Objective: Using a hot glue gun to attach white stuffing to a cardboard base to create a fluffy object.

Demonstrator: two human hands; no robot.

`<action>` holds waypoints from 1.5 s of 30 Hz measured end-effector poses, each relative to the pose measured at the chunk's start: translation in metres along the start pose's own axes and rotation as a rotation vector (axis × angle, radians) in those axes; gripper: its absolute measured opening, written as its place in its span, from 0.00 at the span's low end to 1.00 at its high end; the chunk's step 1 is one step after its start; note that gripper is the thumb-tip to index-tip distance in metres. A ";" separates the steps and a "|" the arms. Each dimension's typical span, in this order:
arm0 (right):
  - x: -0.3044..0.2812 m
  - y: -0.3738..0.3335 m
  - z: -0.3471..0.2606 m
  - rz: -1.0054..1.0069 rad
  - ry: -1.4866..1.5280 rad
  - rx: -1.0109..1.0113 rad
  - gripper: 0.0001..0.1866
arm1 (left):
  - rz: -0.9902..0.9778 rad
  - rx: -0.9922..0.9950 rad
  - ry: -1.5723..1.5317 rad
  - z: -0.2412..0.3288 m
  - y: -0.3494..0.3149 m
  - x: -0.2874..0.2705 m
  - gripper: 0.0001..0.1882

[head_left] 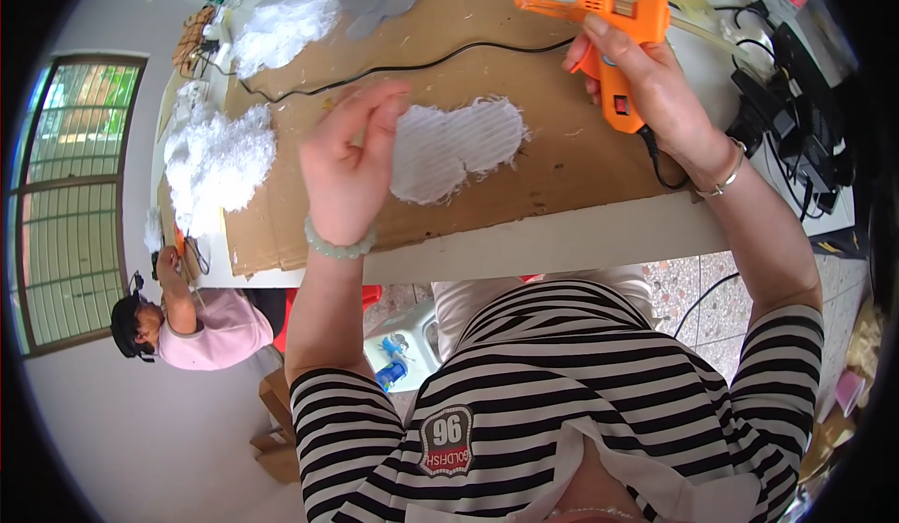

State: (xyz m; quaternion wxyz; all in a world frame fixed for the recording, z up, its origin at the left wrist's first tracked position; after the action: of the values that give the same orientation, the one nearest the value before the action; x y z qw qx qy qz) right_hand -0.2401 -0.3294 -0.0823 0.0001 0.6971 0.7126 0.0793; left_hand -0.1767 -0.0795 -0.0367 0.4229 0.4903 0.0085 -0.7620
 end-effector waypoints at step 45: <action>0.092 0.020 0.012 -0.415 0.033 -0.027 0.17 | -0.074 -0.016 0.508 0.027 -0.101 0.028 0.20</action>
State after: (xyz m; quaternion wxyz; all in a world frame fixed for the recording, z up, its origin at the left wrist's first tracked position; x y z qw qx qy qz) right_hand -0.2217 -0.2369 -0.0819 0.0141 0.5339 0.8397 0.0982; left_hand -0.2674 -0.0438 -0.0840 0.3828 0.6620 0.1386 -0.6293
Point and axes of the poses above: each hand's wrist, its own y-axis towards the middle knuckle, its own x-axis out of the palm, z = x × y, the point moved 2 cm from there along y, towards the middle knuckle, and after that the axes turned 9 degrees about -z, right-handed, at the moved point
